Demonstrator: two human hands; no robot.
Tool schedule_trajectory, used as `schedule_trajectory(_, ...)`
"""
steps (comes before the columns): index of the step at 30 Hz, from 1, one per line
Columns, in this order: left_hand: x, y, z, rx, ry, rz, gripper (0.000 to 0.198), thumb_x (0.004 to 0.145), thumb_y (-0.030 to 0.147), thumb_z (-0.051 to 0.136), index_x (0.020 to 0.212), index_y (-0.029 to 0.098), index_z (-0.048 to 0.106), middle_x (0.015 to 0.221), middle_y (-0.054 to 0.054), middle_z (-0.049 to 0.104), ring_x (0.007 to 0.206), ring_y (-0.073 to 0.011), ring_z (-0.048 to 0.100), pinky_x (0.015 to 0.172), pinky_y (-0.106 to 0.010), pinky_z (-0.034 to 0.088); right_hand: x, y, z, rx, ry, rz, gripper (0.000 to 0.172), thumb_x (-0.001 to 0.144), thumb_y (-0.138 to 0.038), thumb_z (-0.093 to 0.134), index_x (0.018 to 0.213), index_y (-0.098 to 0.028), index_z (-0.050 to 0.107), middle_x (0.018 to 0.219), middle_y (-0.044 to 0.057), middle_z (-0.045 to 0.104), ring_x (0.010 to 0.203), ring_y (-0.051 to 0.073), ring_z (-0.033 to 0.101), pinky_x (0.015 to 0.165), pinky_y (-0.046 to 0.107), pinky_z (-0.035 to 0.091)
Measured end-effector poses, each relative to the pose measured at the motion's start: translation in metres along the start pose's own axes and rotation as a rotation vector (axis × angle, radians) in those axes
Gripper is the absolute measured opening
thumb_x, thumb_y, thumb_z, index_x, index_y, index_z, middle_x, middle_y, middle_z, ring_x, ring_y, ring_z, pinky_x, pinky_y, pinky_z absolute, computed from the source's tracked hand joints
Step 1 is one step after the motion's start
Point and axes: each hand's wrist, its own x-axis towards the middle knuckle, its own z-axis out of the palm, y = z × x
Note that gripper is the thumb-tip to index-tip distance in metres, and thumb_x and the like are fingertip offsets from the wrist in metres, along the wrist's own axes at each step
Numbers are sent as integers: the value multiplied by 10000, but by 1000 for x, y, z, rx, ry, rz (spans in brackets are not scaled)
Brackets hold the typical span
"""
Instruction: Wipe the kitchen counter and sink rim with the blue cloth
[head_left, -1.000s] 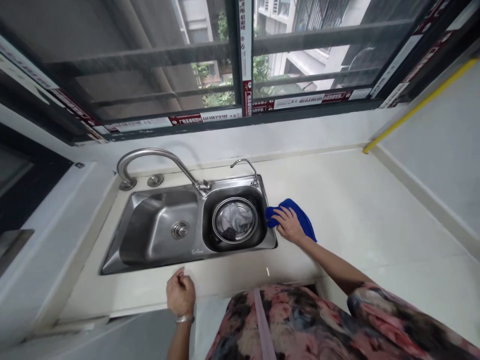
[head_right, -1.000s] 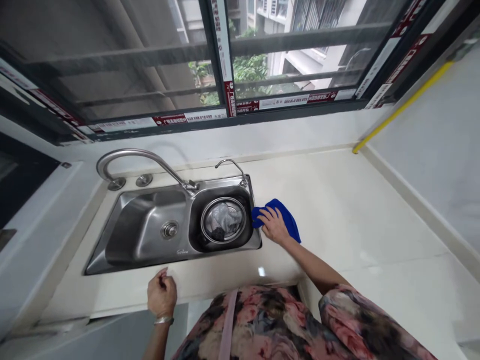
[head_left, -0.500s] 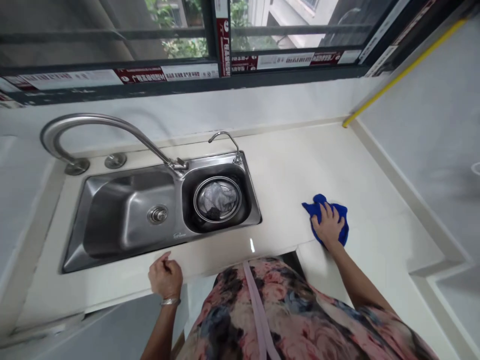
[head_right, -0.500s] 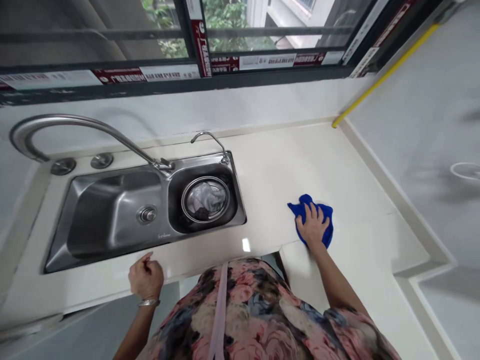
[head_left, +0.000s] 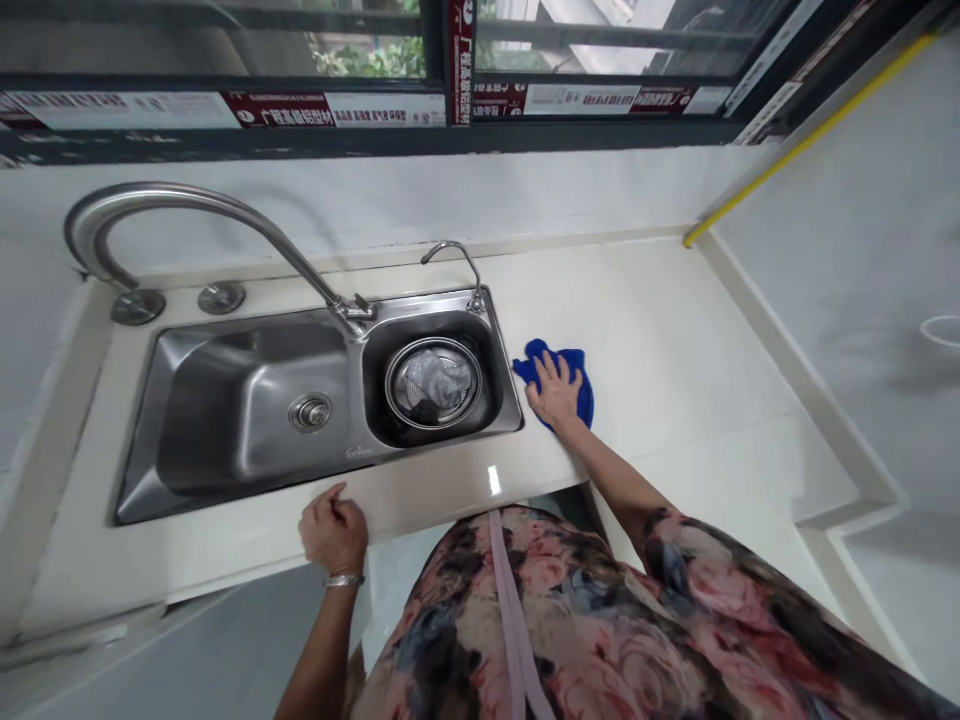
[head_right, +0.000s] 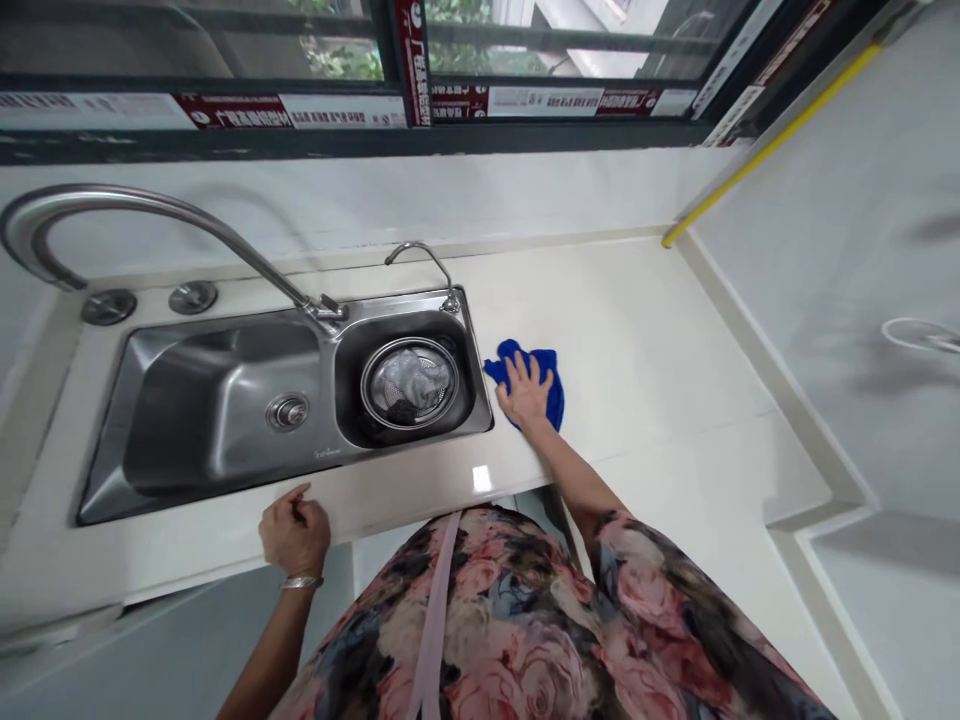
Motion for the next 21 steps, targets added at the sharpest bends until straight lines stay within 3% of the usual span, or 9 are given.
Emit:
schedule_trajectory(3,1,0,-1,3,1,17,305,896,207,469,1015,185,749,987,-101,713,903,-254,591,887,-415,455,-15,-22,0,59,-64,-205,600,967,-355,498,1556,-244,522,1691,83,408,1537,379,290,1224,669,171)
schedule_trajectory(6,1,-1,-2,-2,14,36,311,907,220,468,1015,183,758,970,-100,718,888,-254,594,870,-411,461,-49,-30,-4,85,-115,-372,478,990,-352,522,1444,-255,633,1618,73,519,1529,341,333,1228,603,188)
schedule_trajectory(10,0,-3,0,-24,35,49,306,910,217,472,1008,188,761,978,-97,738,892,-253,607,867,-407,471,-94,-8,-11,84,-59,-385,466,1049,-340,471,1498,-288,583,1588,57,557,1495,286,402,1217,524,223)
schedule_trajectory(14,-1,-4,3,-27,34,40,306,914,222,478,1019,189,763,982,-103,744,893,-258,608,879,-420,471,-127,59,-22,-10,-12,-221,491,1046,-346,461,1526,-297,554,1602,52,542,1477,282,428,1219,504,238)
schedule_trajectory(18,-2,-1,3,-27,39,23,302,917,225,475,1006,192,762,1006,-107,742,921,-262,608,884,-422,469,-144,134,-33,-124,69,133,524,1038,-382,418,1528,-251,551,1604,83,533,1468,317,426,1186,541,300)
schedule_trajectory(21,-3,2,1,-27,23,17,299,916,223,477,1012,193,758,1011,-105,735,929,-261,606,900,-426,464,-143,157,-33,-185,122,389,569,1039,-394,367,1552,-200,518,1602,132,521,1462,360,416,1149,602,331)
